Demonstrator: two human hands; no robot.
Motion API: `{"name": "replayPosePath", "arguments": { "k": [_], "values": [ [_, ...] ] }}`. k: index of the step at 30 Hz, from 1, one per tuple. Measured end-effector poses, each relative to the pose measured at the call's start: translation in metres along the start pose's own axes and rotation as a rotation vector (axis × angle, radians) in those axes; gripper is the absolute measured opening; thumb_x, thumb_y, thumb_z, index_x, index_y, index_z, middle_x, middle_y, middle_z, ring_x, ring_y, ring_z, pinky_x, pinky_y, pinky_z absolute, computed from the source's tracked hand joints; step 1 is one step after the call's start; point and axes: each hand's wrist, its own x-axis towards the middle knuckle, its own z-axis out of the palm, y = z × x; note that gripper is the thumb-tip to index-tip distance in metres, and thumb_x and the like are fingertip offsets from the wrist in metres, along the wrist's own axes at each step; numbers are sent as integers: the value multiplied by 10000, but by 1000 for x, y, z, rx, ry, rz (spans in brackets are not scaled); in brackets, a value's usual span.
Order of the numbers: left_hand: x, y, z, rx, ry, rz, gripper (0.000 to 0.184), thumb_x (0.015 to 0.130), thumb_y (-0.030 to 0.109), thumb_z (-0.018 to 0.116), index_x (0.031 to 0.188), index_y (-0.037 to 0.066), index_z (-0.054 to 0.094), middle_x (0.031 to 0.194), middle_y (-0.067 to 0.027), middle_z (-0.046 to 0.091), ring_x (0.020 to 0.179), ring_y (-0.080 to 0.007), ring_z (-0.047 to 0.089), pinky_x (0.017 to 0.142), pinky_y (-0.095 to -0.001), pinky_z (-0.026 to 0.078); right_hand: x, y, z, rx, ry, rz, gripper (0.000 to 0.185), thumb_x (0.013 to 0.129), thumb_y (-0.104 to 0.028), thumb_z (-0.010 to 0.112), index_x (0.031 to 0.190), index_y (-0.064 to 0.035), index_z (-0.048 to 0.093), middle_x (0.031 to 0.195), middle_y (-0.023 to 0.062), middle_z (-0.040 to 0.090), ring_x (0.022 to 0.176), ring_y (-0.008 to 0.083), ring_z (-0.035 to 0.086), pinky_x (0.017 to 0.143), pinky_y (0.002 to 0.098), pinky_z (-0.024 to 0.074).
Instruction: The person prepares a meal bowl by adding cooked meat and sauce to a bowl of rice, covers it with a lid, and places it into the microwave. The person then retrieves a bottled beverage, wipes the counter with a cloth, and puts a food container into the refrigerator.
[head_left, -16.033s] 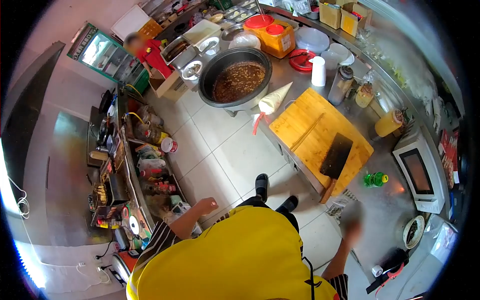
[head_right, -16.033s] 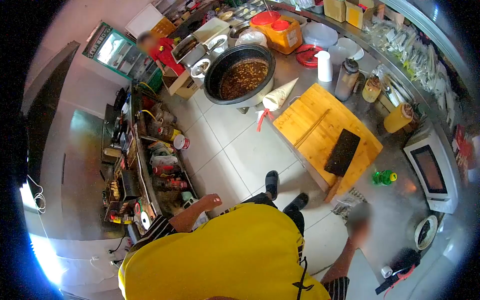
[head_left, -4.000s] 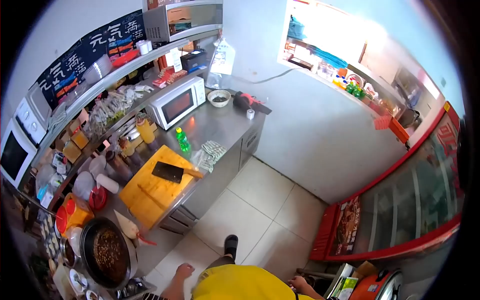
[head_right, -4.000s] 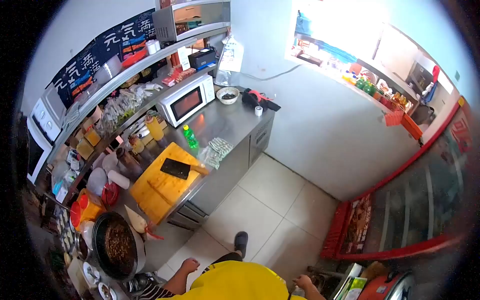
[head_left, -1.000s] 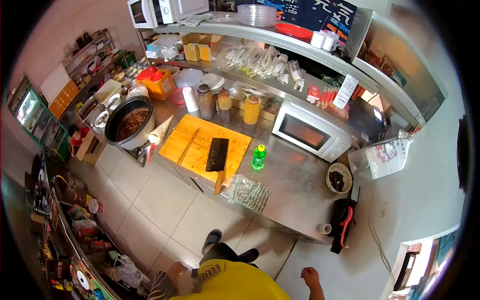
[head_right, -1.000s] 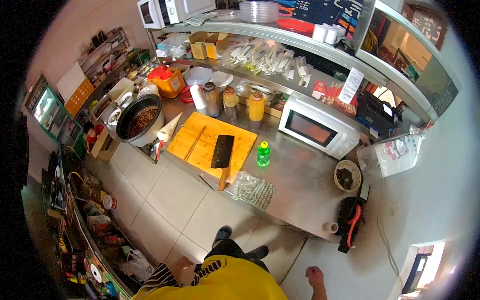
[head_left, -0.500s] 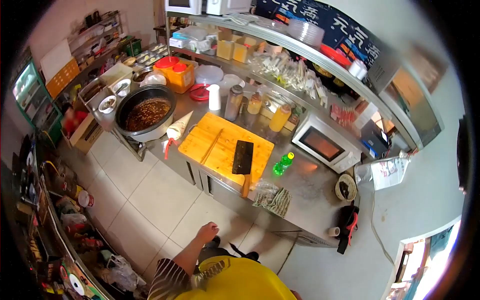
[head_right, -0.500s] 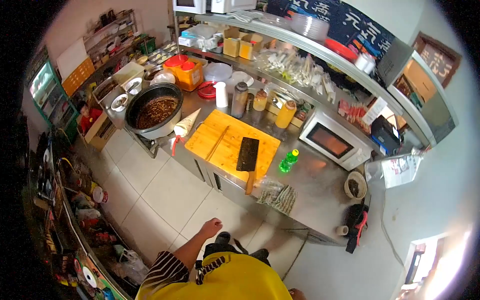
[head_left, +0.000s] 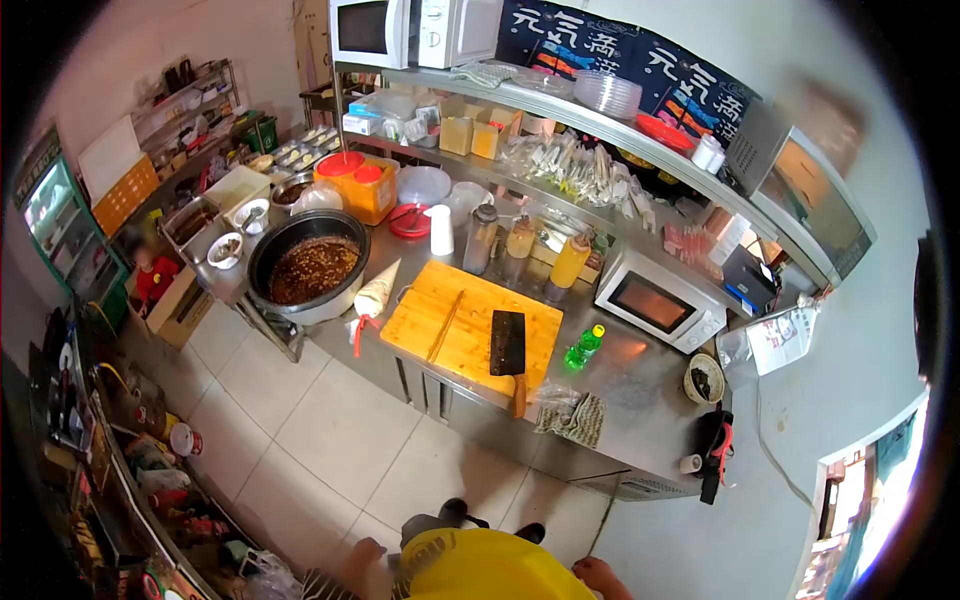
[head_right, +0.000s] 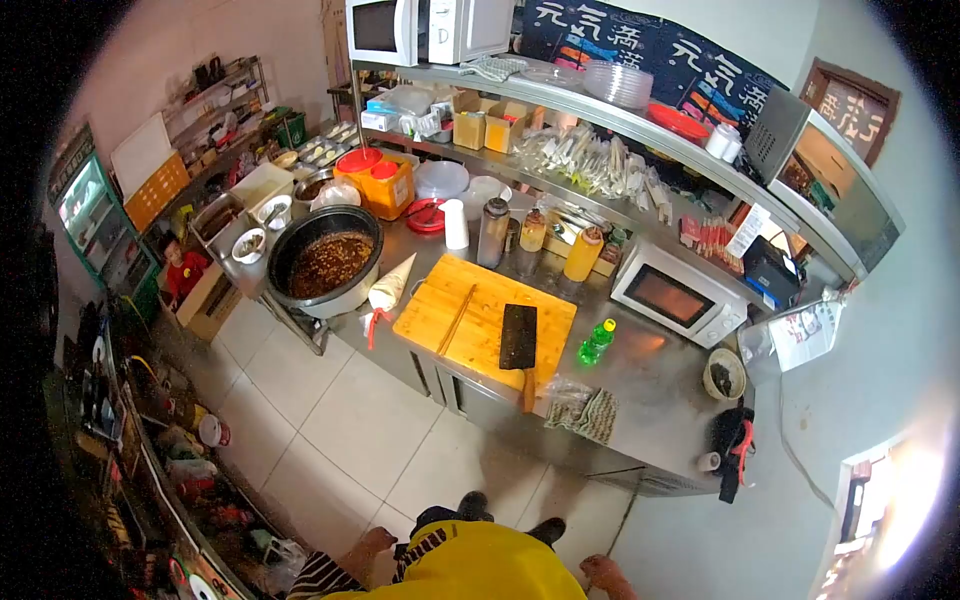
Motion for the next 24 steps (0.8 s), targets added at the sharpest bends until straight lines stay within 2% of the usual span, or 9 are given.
{"name": "replayPosePath", "arguments": {
  "k": [3, 4, 7, 10, 15, 18, 20, 22, 24],
  "values": [
    [-7, 14, -16, -69, 44, -38, 502, 779, 494, 612, 929, 26, 712, 1007, -201, 680, 1005, -345, 633, 907, -415, 493, 16, 8, 9, 10, -24, -24, 381, 859, -362, 612, 1024, -26, 682, 890, 89, 711, 787, 195, 679, 745, 317, 532],
    [6, 11, -20, 128, -58, 114, 427, 895, 426, 528, 1099, 75, 662, 1051, -189, 650, 992, -354, 596, 891, -445, 486, 22, 9, 9, -38, -32, -37, 379, 859, -359, 614, 1022, -23, 682, 886, 88, 711, 778, 193, 678, 741, 316, 533],
    [-29, 71, -71, -261, 144, -80, 445, 831, 414, 622, 1045, 25, 658, 1061, -213, 648, 995, -357, 608, 879, -427, 495, 24, 11, 17, -20, -14, 5, 372, 861, -350, 625, 1040, -29, 677, 882, 83, 710, 761, 190, 673, 705, 320, 539],
    [-25, 94, -95, -303, 262, 33, 404, 781, 410, 667, 963, 49, 661, 976, -171, 674, 959, -330, 637, 854, -395, 506, 24, 19, 19, -18, -14, -14, 363, 864, -345, 626, 1057, -41, 674, 894, 83, 710, 754, 190, 670, 688, 325, 541],
    [-16, 120, -121, -254, 199, 59, 474, 799, 400, 668, 1048, -1, 635, 1085, -202, 647, 1014, -344, 612, 876, -410, 496, 37, 62, 40, 132, -32, 93, 335, 868, -345, 608, 1033, -67, 698, 909, 89, 711, 771, 214, 674, 689, 338, 544],
    [-13, 132, -123, -169, 192, 94, 457, 804, 404, 651, 1041, 14, 639, 1093, -194, 639, 1031, -340, 602, 897, -408, 486, 42, 97, 46, -109, -42, -141, 314, 864, -352, 597, 986, -91, 723, 928, 93, 710, 819, 243, 675, 732, 344, 541],
    [-12, 141, -119, -160, 188, 79, 414, 802, 409, 626, 1009, 51, 657, 1091, -179, 634, 1039, -331, 593, 911, -404, 476, 30, 96, 39, -314, -144, -175, 263, 904, -230, 567, 1109, -103, 673, 1138, 67, 650, 980, 268, 636, 818, 358, 527],
    [-6, 149, -112, -27, 156, 141, 422, 804, 416, 625, 1017, 52, 653, 1119, -183, 620, 1066, -330, 580, 925, -401, 469, 29, 106, 37, -267, -118, -100, 271, 896, -242, 573, 1109, -110, 677, 1153, 70, 650, 1020, 273, 631, 855, 368, 518],
    [-2, 157, -107, 17, 112, 167, 438, 805, 427, 621, 1026, 50, 649, 1164, -194, 593, 1113, -328, 549, 950, -390, 451, 34, 132, 45, 32, 34, 85, 333, 840, -388, 615, 986, -113, 734, 972, 104, 710, 938, 260, 661, 846, 374, 516]
  ]
}}
